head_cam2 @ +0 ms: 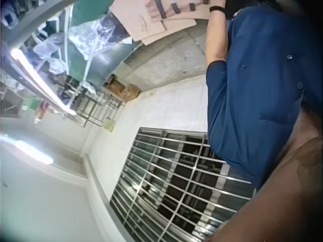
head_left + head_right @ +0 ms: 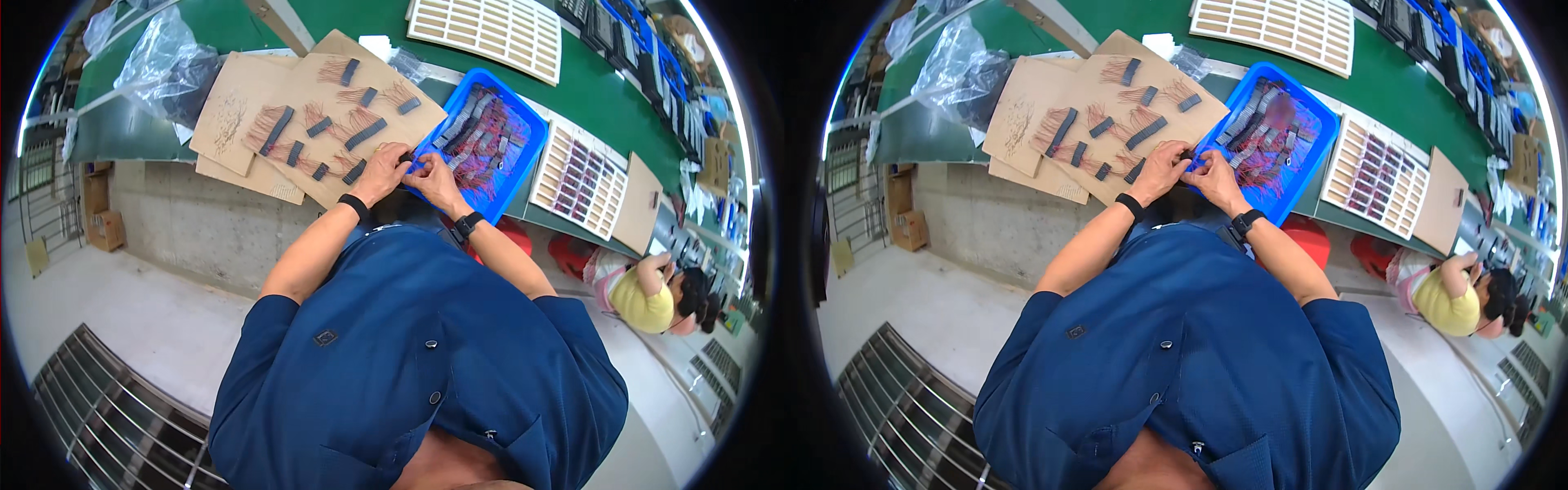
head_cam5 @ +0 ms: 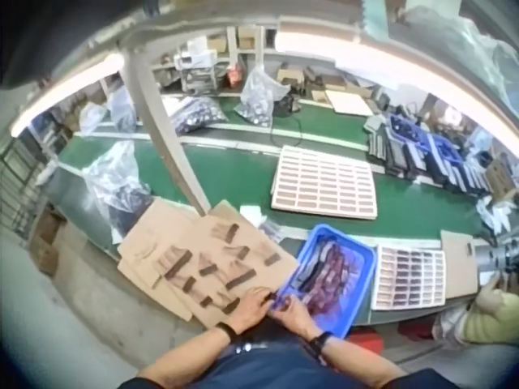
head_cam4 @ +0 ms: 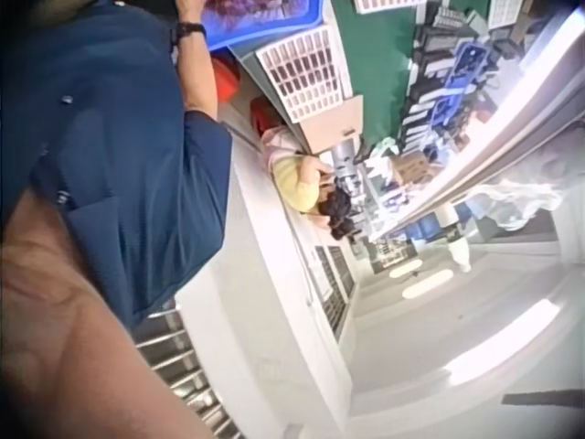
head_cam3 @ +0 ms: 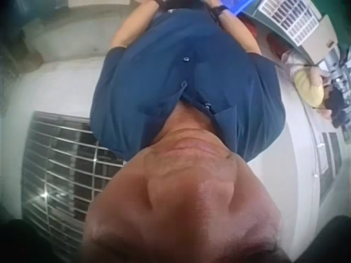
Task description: Picking small rectangular components from a tray and placing them onto a cardboard template board.
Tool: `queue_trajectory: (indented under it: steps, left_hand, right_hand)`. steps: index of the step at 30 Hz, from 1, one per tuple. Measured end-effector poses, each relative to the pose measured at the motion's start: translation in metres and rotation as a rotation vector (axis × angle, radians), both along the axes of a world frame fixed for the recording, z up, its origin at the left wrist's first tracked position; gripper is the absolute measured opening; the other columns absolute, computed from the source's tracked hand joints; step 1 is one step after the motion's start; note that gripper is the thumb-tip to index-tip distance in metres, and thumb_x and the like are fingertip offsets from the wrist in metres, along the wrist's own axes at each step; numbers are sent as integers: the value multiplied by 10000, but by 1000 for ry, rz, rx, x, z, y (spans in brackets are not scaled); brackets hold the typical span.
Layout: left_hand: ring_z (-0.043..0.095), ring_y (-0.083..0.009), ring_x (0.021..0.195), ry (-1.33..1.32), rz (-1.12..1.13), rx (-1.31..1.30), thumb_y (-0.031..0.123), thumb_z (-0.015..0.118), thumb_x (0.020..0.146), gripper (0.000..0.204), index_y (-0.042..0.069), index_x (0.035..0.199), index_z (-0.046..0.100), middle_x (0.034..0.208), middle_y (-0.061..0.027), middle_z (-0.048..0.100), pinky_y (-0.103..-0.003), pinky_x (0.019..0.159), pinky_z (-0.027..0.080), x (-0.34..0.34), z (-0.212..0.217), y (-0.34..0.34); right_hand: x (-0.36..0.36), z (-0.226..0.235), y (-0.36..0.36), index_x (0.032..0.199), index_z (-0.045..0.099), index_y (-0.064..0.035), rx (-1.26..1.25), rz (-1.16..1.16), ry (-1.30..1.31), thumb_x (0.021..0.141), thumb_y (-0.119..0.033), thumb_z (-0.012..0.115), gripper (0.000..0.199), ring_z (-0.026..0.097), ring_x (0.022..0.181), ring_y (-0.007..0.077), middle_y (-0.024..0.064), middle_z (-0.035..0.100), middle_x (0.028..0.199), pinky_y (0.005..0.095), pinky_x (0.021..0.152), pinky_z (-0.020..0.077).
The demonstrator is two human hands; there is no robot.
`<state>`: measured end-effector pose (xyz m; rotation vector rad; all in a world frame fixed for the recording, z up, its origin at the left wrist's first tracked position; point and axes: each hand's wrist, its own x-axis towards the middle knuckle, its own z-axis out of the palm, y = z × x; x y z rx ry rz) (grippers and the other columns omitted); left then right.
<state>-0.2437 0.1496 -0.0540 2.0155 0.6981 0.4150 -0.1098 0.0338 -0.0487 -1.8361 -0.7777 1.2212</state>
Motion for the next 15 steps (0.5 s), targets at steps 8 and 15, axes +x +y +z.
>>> queue_trajectory:
  steps: [8,15]
  left_hand:
    - [670,-187,843,98,-13,-481,76,662,855,312,-5,1153,621,1060,-135,694,-330,741,549,2,-12,24]
    - [651,-105,886,-132,206,-934,42,622,913,289,-55,1182,581,1123,-102,694,-253,774,543,-13,-6,36]
  right_hand:
    - [-12,5,9,1178,565,24,80,-154,-206,867,-213,733,425,623,714,167,97,654,780,333,673,514]
    - [-2,5,13,963,675,25,91,-132,-127,929,-209,635,239,625,684,181,117,673,755,333,662,511]
